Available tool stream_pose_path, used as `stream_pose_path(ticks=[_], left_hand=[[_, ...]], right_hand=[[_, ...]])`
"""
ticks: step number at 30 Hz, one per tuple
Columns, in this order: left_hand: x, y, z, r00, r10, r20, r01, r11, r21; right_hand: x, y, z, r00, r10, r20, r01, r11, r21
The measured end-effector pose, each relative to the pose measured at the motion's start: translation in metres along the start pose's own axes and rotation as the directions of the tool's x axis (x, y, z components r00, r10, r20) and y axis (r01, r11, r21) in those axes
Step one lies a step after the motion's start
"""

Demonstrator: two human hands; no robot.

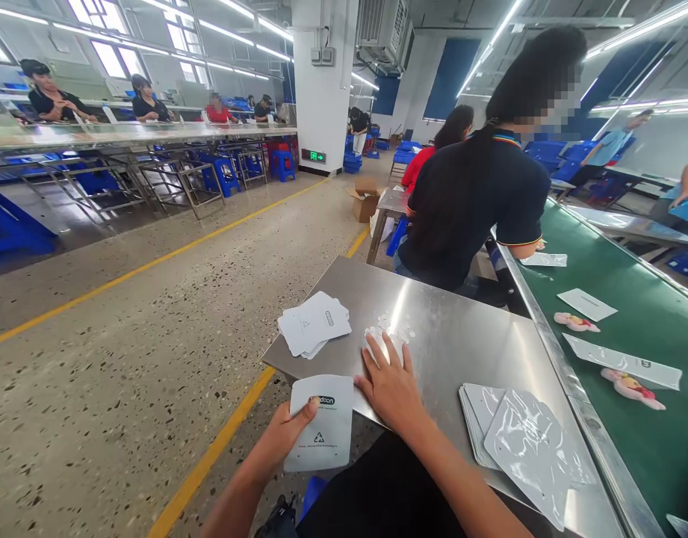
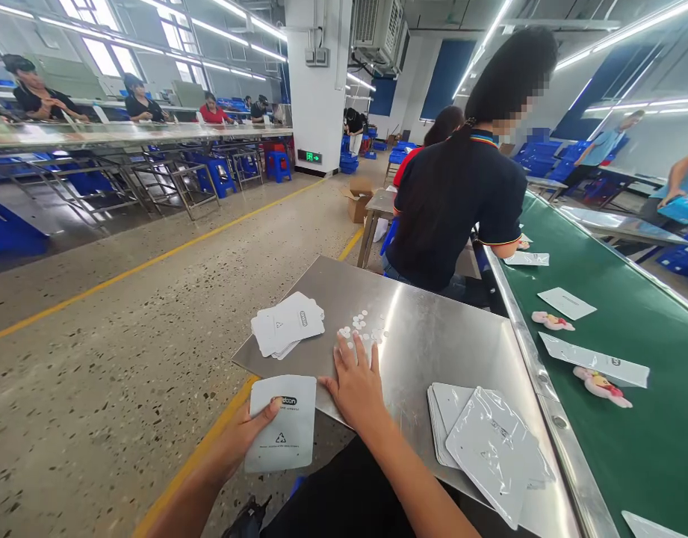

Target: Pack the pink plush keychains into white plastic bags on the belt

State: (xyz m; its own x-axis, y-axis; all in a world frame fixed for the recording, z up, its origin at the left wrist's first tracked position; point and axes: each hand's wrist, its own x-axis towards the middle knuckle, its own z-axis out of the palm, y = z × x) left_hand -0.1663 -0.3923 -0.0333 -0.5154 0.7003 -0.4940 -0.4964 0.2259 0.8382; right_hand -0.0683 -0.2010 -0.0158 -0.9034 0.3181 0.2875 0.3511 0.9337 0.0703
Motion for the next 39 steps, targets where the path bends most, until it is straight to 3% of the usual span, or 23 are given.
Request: stream_pose_path(ticks=[4, 8, 12, 14, 16, 19, 21, 23, 28, 32, 36, 39], left_hand=[[0.004, -0.002, -0.005, 1.0, -0.023, 0.01, 0.023, 0.998, -0.059], [0.003, -0.004, -0.005, 0.998, 0.06, 0.018, -0.057, 0.989, -0.136], [0.003, -0.005, 0.009, 0.991, 0.13, 0.036, -0.124, 0.983, -0.136], [0.004, -0.006, 0.022, 0.981, 0.18, 0.069, -0.177, 0.983, -0.05], [0.006, -0.006, 0.039, 0.965, 0.219, 0.144, -0.23, 0.971, 0.066], [0.004, -0.007, 0.069, 0.919, 0.252, 0.301, -0.31, 0.937, 0.16], [0.0, -0.006, 0.088, 0.878, 0.27, 0.396, -0.366, 0.911, 0.19], [-0.004, -0.006, 0.106, 0.848, 0.263, 0.461, -0.417, 0.868, 0.271], [-0.015, -0.004, 0.137, 0.81, 0.228, 0.54, -0.515, 0.717, 0.47], [-0.022, -0.001, 0.153, 0.796, 0.221, 0.563, -0.542, 0.673, 0.503], [-0.026, 0.006, 0.173, 0.776, 0.225, 0.59, -0.584, 0.612, 0.534], [-0.029, 0.017, 0.192, 0.728, 0.239, 0.642, -0.642, 0.565, 0.518]], right_hand=[[-0.034, -0.005, -0.012, 0.998, -0.059, -0.021, 0.059, 0.998, 0.031], [-0.07, -0.002, -0.01, 0.992, -0.114, -0.051, 0.118, 0.989, 0.088], [-0.102, 0.002, 0.005, 0.964, -0.139, -0.225, 0.187, 0.959, 0.211], [-0.109, 0.004, 0.007, 0.948, -0.052, -0.315, 0.164, 0.925, 0.342], [-0.11, 0.008, -0.004, 0.934, 0.152, -0.322, 0.049, 0.84, 0.54], [-0.109, 0.015, -0.04, 0.871, 0.464, -0.161, -0.163, 0.583, 0.796], [-0.11, 0.02, -0.07, 0.826, 0.56, -0.067, -0.233, 0.447, 0.864], [-0.114, 0.023, -0.097, 0.814, 0.58, -0.035, -0.247, 0.401, 0.882], [-0.127, 0.028, -0.132, 0.878, 0.473, -0.075, -0.212, 0.525, 0.824], [-0.138, 0.032, -0.146, 0.913, 0.395, -0.099, -0.216, 0.678, 0.703], [-0.148, 0.038, -0.165, 0.896, 0.337, -0.289, -0.135, 0.826, 0.547], [-0.155, 0.047, -0.181, 0.892, 0.354, -0.28, -0.21, 0.875, 0.435]])
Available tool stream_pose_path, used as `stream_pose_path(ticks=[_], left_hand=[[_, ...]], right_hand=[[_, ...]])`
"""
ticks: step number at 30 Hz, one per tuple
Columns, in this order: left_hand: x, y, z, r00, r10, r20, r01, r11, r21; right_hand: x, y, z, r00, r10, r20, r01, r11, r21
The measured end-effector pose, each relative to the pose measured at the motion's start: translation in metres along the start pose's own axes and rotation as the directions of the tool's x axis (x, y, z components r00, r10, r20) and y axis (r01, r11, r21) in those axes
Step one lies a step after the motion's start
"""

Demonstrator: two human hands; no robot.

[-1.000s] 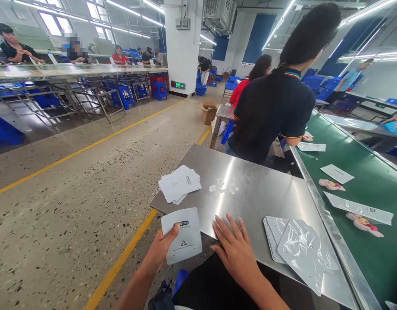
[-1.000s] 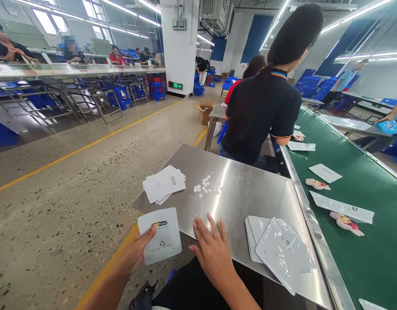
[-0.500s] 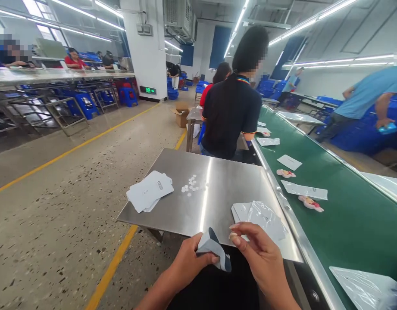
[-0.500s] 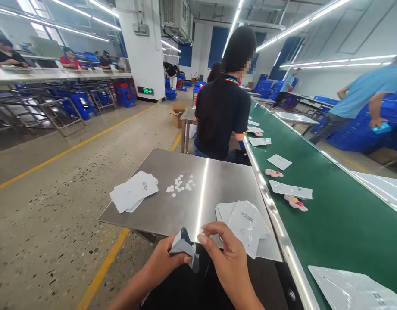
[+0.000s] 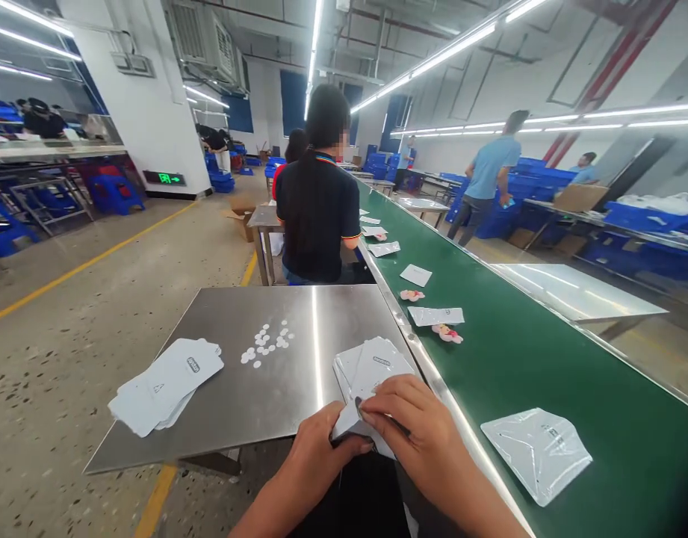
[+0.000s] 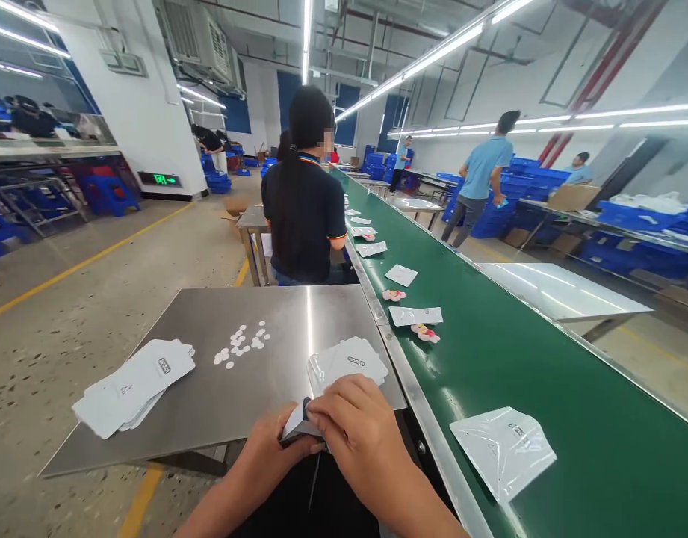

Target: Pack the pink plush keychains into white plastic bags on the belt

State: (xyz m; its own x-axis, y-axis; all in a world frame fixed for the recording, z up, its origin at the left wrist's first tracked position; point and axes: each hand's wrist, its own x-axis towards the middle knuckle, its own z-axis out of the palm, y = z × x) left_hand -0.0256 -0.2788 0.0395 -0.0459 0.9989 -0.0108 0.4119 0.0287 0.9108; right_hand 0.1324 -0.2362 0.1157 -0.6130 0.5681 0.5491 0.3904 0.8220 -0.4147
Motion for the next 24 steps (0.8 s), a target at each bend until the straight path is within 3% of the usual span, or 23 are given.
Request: stream_pose_path(ticks=[4, 7, 10, 13, 15, 16, 18, 20, 21, 22, 24], left_hand=[[0.021, 0.024, 0.007, 0.993, 0.083, 0.082, -0.078, 0.995, -0.062], [0.038, 0.038, 0.017, 0.975, 0.151, 0.164, -0.124, 0.979, -0.164], [0.056, 0.044, 0.031, 0.95, 0.186, 0.251, -0.108, 0.949, -0.295], [0.071, 0.046, 0.044, 0.926, 0.193, 0.324, -0.041, 0.905, -0.422], [0.079, 0.047, 0.052, 0.92, 0.186, 0.346, 0.001, 0.88, -0.475], [0.082, 0.047, 0.056, 0.919, 0.181, 0.351, 0.017, 0.87, -0.493], [0.086, 0.05, 0.063, 0.915, 0.18, 0.36, 0.034, 0.856, -0.516], [0.088, 0.052, 0.068, 0.914, 0.185, 0.362, 0.037, 0.849, -0.528], [0.089, 0.054, 0.071, 0.913, 0.183, 0.364, 0.042, 0.846, -0.532], [0.089, 0.055, 0.073, 0.913, 0.178, 0.367, 0.052, 0.842, -0.536], [0.091, 0.055, 0.078, 0.914, 0.16, 0.373, 0.078, 0.833, -0.548]], right_hand=[[-0.001, 0.01, -0.023, 0.995, 0.035, 0.097, -0.013, 0.977, -0.212], [-0.003, 0.02, -0.037, 0.994, 0.033, 0.109, 0.0, 0.959, -0.285], [-0.005, 0.037, -0.047, 0.994, 0.11, 0.026, -0.104, 0.979, -0.178], [-0.01, 0.08, -0.06, 0.959, 0.275, -0.068, -0.274, 0.961, 0.015], [-0.016, 0.124, -0.071, 0.888, 0.442, -0.129, -0.442, 0.897, 0.034], [-0.02, 0.147, -0.076, 0.809, 0.557, -0.186, -0.568, 0.823, -0.009], [-0.03, 0.191, -0.083, 0.591, 0.775, -0.223, -0.806, 0.574, -0.143], [-0.039, 0.222, -0.084, 0.409, 0.896, -0.171, -0.905, 0.376, -0.197], [-0.044, 0.232, -0.082, 0.363, 0.923, -0.128, -0.921, 0.334, -0.198], [-0.047, 0.238, -0.079, 0.349, 0.933, -0.091, -0.926, 0.329, -0.185], [-0.052, 0.241, -0.075, 0.369, 0.928, -0.051, -0.921, 0.357, -0.156]])
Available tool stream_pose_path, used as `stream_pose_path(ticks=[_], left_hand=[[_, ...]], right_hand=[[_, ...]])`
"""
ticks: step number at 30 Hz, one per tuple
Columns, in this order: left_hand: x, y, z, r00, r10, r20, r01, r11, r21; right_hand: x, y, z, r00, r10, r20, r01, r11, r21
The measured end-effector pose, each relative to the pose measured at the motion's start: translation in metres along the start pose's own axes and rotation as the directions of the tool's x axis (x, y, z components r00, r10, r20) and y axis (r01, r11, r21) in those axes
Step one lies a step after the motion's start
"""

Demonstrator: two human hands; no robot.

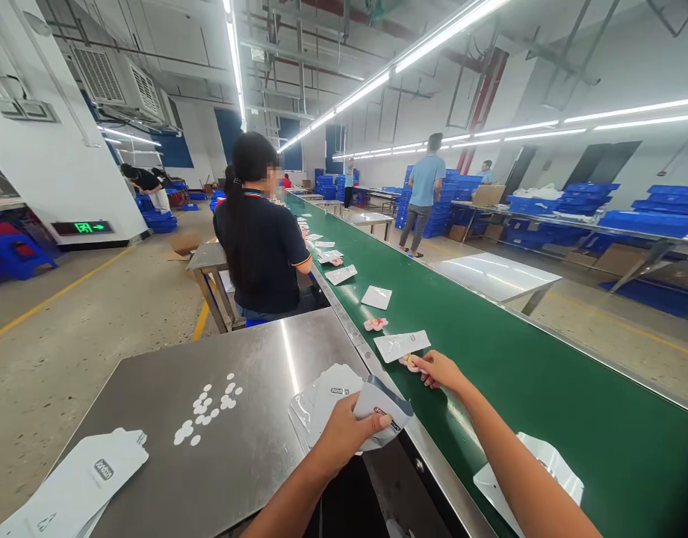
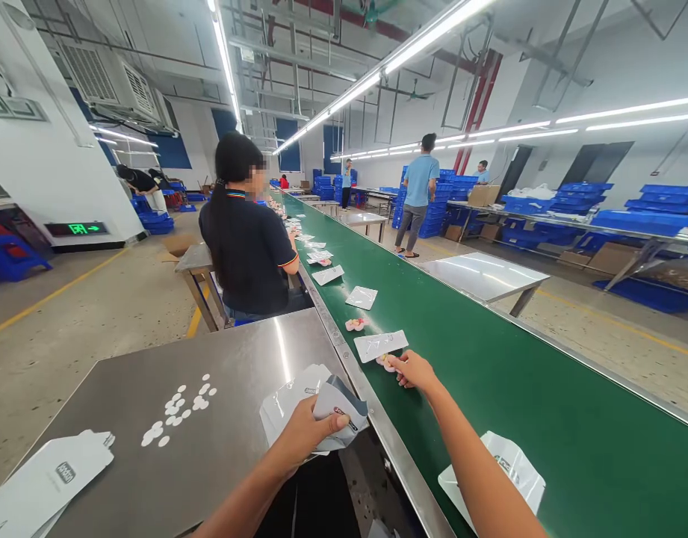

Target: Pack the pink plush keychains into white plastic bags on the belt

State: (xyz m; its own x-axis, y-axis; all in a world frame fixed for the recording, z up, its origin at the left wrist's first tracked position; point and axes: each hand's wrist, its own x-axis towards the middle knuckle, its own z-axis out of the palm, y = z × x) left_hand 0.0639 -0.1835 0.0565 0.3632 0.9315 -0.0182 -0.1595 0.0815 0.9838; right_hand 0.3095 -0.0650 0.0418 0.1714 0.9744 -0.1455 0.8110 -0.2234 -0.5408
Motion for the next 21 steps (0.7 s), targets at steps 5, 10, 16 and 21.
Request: stream_pose_path(ticks=[5, 10, 16, 21], left_hand=[[0.011, -0.01, 0.009, 1.0, -0.004, 0.027, 0.005, 0.999, -0.041], [0.018, -0.013, 0.03, 0.997, 0.027, 0.073, -0.028, 1.0, 0.011], [0.017, -0.015, 0.047, 0.994, 0.022, 0.103, -0.033, 0.994, 0.105], [0.017, -0.027, 0.051, 0.99, 0.006, 0.139, -0.028, 0.988, 0.153]], right_hand=[[-0.031, -0.006, -0.024, 0.97, -0.192, -0.147, 0.185, 0.981, -0.059], [-0.096, -0.03, -0.06, 0.911, -0.357, -0.206, 0.41, 0.839, 0.358], [-0.142, -0.042, -0.068, 0.895, -0.423, -0.142, 0.443, 0.799, 0.408], [-0.152, -0.025, -0.074, 0.889, -0.457, -0.024, 0.452, 0.869, 0.202]])
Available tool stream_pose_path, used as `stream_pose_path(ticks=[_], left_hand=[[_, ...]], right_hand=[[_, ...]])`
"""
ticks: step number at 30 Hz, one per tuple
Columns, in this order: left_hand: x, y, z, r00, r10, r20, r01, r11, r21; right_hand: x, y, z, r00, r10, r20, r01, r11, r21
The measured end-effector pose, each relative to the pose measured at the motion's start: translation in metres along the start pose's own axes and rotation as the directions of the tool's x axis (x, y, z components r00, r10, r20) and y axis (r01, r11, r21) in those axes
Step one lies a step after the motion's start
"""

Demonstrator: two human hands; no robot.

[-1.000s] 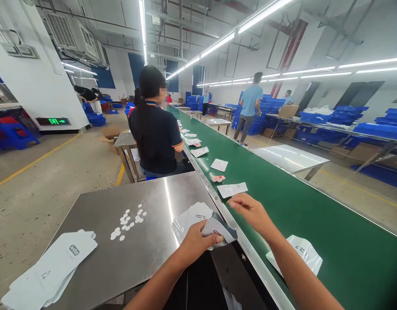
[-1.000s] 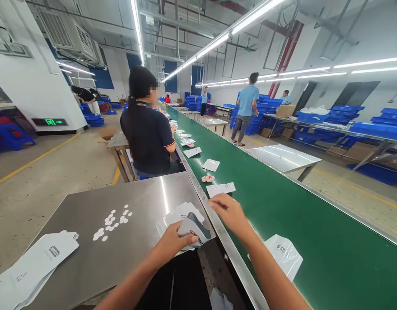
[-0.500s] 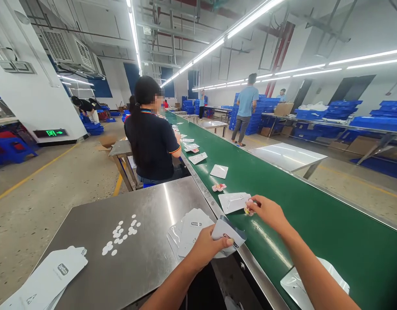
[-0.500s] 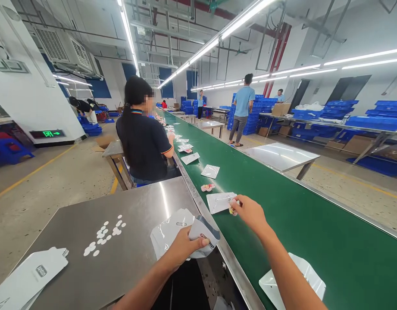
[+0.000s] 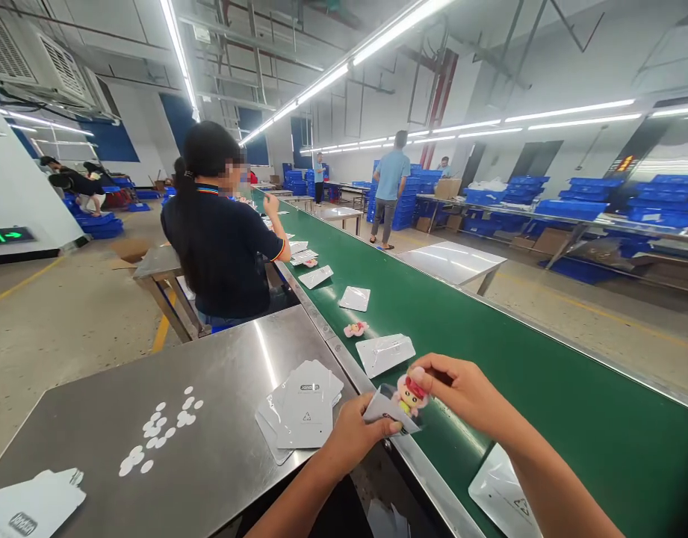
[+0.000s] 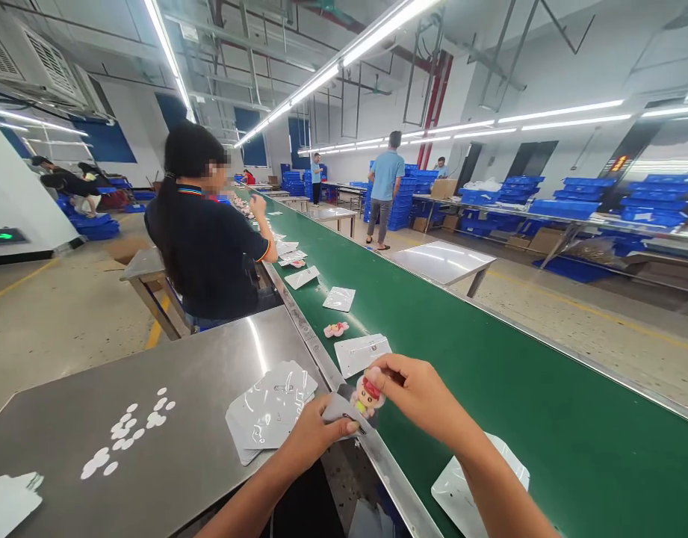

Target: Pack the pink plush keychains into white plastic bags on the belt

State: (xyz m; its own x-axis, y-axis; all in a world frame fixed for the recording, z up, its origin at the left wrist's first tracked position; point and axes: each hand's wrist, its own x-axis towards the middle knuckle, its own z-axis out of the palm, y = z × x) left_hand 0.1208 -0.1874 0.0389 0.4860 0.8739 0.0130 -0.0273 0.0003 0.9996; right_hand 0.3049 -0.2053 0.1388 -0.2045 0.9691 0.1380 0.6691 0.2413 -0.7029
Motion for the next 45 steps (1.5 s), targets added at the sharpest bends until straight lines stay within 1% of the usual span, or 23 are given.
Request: stream_pose_path(ticks=[2, 3, 5, 7, 9, 11, 13, 15, 17, 19, 21, 23, 24, 26, 28, 30, 32, 33, 36, 38, 39, 41, 45], left_hand=[[0.002, -0.003, 0.005, 0.999, -0.016, 0.043, 0.014, 0.999, 0.03], [0.003, -0.003, 0.008, 0.997, -0.024, 0.074, 0.022, 0.999, 0.033], [0.007, -0.001, 0.014, 0.991, -0.016, 0.135, 0.015, 1.0, 0.008], [0.011, 0.002, 0.019, 0.984, 0.029, 0.175, -0.017, 0.997, -0.07], [0.014, 0.006, 0.025, 0.981, 0.07, 0.18, -0.046, 0.989, -0.137], [0.015, 0.008, 0.031, 0.984, 0.075, 0.16, -0.055, 0.991, -0.126], [0.015, 0.009, 0.038, 0.98, 0.081, 0.182, -0.061, 0.992, -0.112], [0.013, 0.01, 0.043, 0.954, 0.113, 0.277, -0.059, 0.979, -0.197], [0.012, 0.011, 0.043, 0.928, 0.141, 0.345, -0.028, 0.95, -0.312], [0.013, 0.01, 0.036, 0.947, 0.121, 0.296, -0.01, 0.936, -0.351], [0.014, 0.009, 0.021, 0.981, 0.075, 0.178, -0.015, 0.948, -0.318], [0.013, 0.008, 0.003, 0.995, 0.052, 0.08, -0.03, 0.966, -0.256], [0.013, 0.008, -0.005, 0.998, 0.047, 0.05, -0.034, 0.972, -0.231], [0.011, 0.008, -0.02, 0.999, 0.042, -0.001, -0.041, 0.98, -0.197], [0.01, 0.007, -0.029, 0.998, 0.042, -0.04, -0.049, 0.982, -0.182], [0.01, 0.004, -0.033, 0.996, 0.049, -0.068, -0.06, 0.983, -0.171], [0.01, 0.0, -0.035, 0.995, 0.056, -0.082, -0.069, 0.984, -0.164], [0.01, -0.002, -0.036, 0.995, 0.056, -0.086, -0.07, 0.984, -0.164], [0.009, -0.009, -0.042, 0.994, 0.036, -0.1, -0.051, 0.986, -0.158], [0.007, -0.013, -0.05, 0.991, 0.01, -0.133, -0.03, 0.989, -0.146], [0.006, -0.015, -0.055, 0.988, -0.006, -0.155, -0.017, 0.99, -0.143], [0.005, -0.017, -0.064, 0.981, -0.035, -0.192, 0.006, 0.989, -0.151], [0.008, -0.019, -0.071, 0.972, -0.07, -0.223, 0.026, 0.981, -0.191]], right_hand=[[-0.005, 0.002, 0.001, 1.0, 0.014, 0.003, -0.014, 0.993, -0.118], [-0.008, 0.002, 0.003, 0.999, 0.008, -0.032, -0.014, 0.981, -0.196], [-0.013, 0.003, 0.009, 0.993, -0.085, -0.078, 0.053, 0.937, -0.345], [-0.019, 0.004, 0.014, 0.976, -0.215, -0.017, 0.186, 0.879, -0.44], [-0.027, 0.007, 0.017, 0.963, -0.26, 0.077, 0.266, 0.85, -0.455], [-0.034, 0.01, 0.016, 0.97, -0.201, 0.136, 0.24, 0.878, -0.413], [-0.039, 0.011, 0.011, 0.966, -0.12, 0.23, 0.187, 0.937, -0.294], [-0.039, 0.014, 0.0, 0.941, -0.089, 0.326, 0.142, 0.979, -0.144], [-0.035, 0.023, -0.014, 0.932, -0.077, 0.354, 0.104, 0.993, -0.057], [-0.028, 0.044, -0.028, 0.955, -0.018, 0.298, 0.049, 0.994, -0.098], [-0.019, 0.077, -0.043, 0.973, 0.112, 0.204, -0.061, 0.969, -0.239], [-0.009, 0.117, -0.056, 0.954, 0.27, 0.133, -0.198, 0.895, -0.4], [-0.003, 0.136, -0.062, 0.933, 0.333, 0.138, -0.24, 0.859, -0.453], [0.013, 0.166, -0.069, 0.901, 0.413, 0.134, -0.287, 0.797, -0.531], [0.038, 0.181, -0.07, 0.9, 0.425, 0.099, -0.299, 0.766, -0.569], [0.077, 0.181, -0.062, 0.929, 0.365, 0.069, -0.266, 0.783, -0.562], [0.128, 0.173, -0.046, 0.962, 0.264, 0.073, -0.189, 0.834, -0.519], [0.155, 0.169, -0.037, 0.968, 0.24, 0.075, -0.171, 0.845, -0.506], [0.232, 0.166, -0.01, 0.965, 0.253, 0.062, -0.19, 0.847, -0.496], [0.269, 0.171, 0.001, 0.956, 0.291, 0.036, -0.235, 0.834, -0.5], [0.281, 0.175, 0.004, 0.95, 0.311, 0.022, -0.259, 0.826, -0.5], [0.294, 0.184, 0.008, 0.938, 0.347, 0.008, -0.297, 0.816, -0.495], [0.289, 0.194, 0.008, 0.921, 0.385, 0.069, -0.315, 0.835, -0.451]])
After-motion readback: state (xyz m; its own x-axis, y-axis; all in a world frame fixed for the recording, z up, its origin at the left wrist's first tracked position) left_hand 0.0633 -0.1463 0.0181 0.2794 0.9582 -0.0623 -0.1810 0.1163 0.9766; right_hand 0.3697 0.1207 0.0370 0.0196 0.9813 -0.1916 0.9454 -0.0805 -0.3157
